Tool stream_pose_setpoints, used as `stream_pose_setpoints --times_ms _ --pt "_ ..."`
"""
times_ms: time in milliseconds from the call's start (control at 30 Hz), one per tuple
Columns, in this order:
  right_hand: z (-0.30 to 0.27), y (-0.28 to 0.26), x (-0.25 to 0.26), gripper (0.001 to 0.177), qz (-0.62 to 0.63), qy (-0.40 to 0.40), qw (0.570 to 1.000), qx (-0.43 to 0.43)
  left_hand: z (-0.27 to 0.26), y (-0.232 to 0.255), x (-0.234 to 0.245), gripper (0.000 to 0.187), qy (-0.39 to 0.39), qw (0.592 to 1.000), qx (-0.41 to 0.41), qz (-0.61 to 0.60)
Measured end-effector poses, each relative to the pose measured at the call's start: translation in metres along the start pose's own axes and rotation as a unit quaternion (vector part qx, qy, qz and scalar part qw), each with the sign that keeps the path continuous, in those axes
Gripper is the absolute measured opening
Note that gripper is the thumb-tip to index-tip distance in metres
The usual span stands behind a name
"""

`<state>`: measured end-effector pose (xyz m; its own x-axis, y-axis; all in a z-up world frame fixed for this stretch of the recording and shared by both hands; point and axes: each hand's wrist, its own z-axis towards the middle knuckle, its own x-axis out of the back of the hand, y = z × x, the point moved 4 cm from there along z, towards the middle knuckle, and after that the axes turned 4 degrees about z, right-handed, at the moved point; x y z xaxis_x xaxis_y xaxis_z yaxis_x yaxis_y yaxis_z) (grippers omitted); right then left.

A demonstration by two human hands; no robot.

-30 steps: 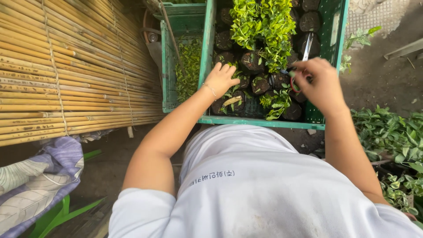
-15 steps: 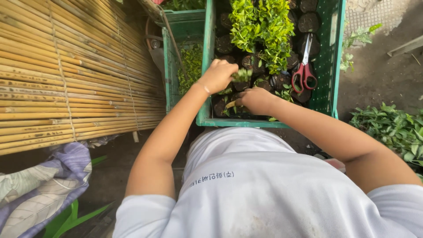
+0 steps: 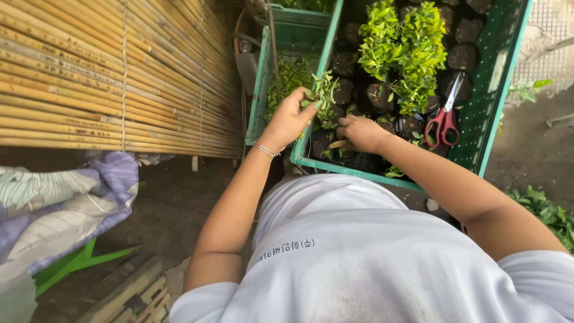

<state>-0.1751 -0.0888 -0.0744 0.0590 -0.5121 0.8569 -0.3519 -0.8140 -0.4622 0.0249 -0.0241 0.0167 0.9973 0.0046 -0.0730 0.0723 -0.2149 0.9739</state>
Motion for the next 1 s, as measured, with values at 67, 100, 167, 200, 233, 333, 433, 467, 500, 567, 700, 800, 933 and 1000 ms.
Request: stream_pose_setpoints --times_ms 67,100,167,200,233,333,433,467,500,567,700,800,933,1000 --pt "-0.003 0.004 -0.006 0.024 -0.001 0.033 0.999 0.02 -0.006 -0.001 0.007 0.016 0.018 0.998 -0.059 0.008" --pt "-0.004 0.005 -0.007 0.024 -0.002 0.029 0.999 0.026 -0.01 0.001 0.01 0.016 0.025 0.998 -0.058 0.006" --pt "-0.007 0.011 -0.009 0.019 0.051 0.045 0.998 0.003 -0.018 0.002 0.019 0.017 0.053 0.998 -0.035 0.006" --pt "-0.01 0.008 -0.002 0.019 0.051 0.041 0.998 0.008 -0.023 -0.003 0.023 0.017 0.059 0.998 -0.034 0.004" --pt "-0.012 0.01 0.007 0.018 0.096 0.029 0.995 -0.028 -0.026 -0.006 0.028 0.015 0.073 0.997 -0.031 0.007" --pt "-0.016 0.016 0.029 0.016 0.244 0.018 0.964 -0.101 -0.033 -0.012 0.037 0.015 0.097 0.995 -0.025 0.002" --pt "-0.013 0.001 0.067 0.03 0.434 0.026 0.894 -0.106 -0.036 -0.014 0.041 0.015 0.115 0.993 -0.017 -0.009" --pt "-0.011 -0.008 0.084 0.046 0.518 0.034 0.852 -0.074 -0.037 -0.015 0.042 0.015 0.123 0.992 -0.012 -0.012" --pt "-0.007 -0.014 0.092 0.046 0.517 0.033 0.852 -0.073 -0.038 -0.012 0.04 0.015 0.124 0.992 -0.013 -0.012" --pt "0.002 -0.027 0.111 0.024 0.602 0.037 0.797 -0.036 -0.041 -0.005 0.039 0.015 0.129 0.991 -0.013 -0.025" --pt "0.034 -0.045 0.119 0.017 0.717 0.031 0.692 0.075 -0.043 0.005 0.038 0.018 0.148 0.988 -0.022 -0.03" --pt "0.057 -0.061 0.12 0.028 0.763 0.059 0.633 0.115 -0.043 0.014 0.038 0.016 0.175 0.983 -0.053 -0.02" --pt "0.088 -0.076 0.108 0.025 0.731 0.088 0.677 0.002 -0.041 0.008 0.045 0.015 0.212 0.974 -0.077 0.017" --pt "0.101 -0.072 0.094 0.014 0.728 0.09 0.679 -0.024 -0.041 0.005 0.05 0.015 0.227 0.967 -0.1 0.048"
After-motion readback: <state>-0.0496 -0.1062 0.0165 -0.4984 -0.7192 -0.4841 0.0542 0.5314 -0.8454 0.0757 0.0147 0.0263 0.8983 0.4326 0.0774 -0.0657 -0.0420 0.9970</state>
